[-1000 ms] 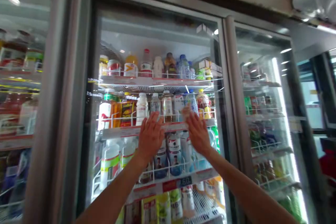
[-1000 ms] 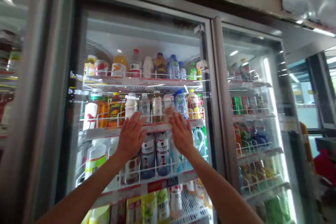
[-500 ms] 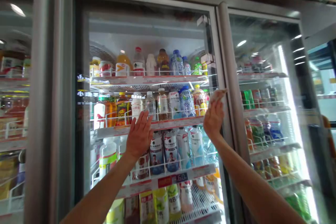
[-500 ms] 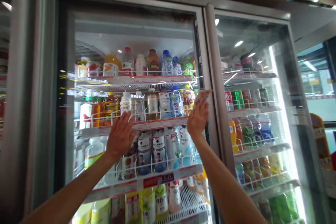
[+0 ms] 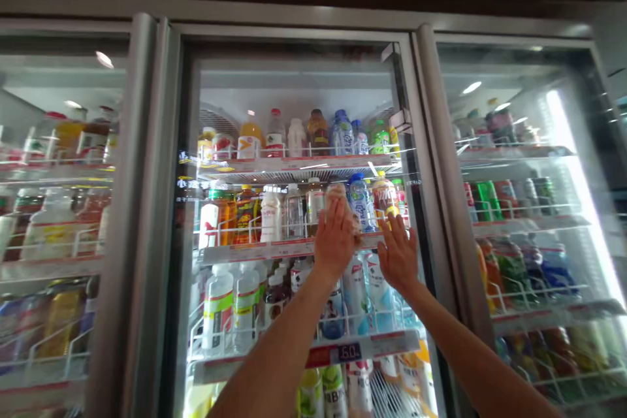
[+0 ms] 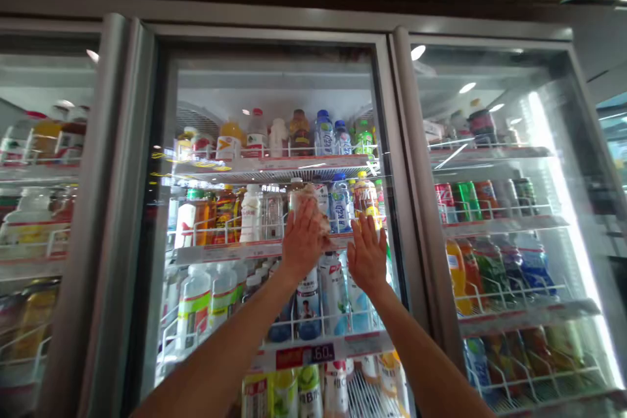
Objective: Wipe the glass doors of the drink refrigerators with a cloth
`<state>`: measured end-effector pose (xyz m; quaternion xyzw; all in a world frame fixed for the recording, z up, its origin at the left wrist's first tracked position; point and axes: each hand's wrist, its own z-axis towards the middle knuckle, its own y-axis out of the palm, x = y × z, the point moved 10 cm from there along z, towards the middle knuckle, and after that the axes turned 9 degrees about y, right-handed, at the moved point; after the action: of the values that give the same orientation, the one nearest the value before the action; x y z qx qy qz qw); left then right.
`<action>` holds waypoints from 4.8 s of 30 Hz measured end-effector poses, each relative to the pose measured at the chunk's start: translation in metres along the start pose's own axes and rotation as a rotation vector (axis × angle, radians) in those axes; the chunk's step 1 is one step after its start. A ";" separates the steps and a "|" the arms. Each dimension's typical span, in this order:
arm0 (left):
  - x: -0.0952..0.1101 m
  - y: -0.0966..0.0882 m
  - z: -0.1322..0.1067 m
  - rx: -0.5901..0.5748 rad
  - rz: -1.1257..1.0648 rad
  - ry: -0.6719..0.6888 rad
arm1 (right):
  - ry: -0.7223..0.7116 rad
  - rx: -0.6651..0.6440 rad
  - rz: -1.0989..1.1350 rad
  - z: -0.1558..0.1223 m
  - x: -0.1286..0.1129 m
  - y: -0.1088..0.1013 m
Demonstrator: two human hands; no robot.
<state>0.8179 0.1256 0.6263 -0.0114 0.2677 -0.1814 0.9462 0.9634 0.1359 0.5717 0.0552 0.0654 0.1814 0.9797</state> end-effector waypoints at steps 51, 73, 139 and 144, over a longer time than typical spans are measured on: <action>-0.169 -0.079 -0.002 0.100 0.038 -0.126 | 0.051 -0.024 -0.078 0.018 -0.031 0.021; -0.205 -0.109 -0.046 0.181 0.035 -0.390 | 0.049 -0.050 -0.066 0.018 -0.029 0.024; -0.149 -0.102 -0.139 0.007 0.262 -0.003 | 0.213 -0.177 0.002 0.112 -0.077 0.032; -0.149 -0.101 -0.140 0.022 0.276 -0.011 | 0.444 -0.030 -0.013 0.128 -0.005 0.017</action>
<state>0.5943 0.0940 0.5932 0.0349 0.2597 -0.0525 0.9636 0.9718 0.1391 0.7004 -0.0013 0.2770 0.1838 0.9431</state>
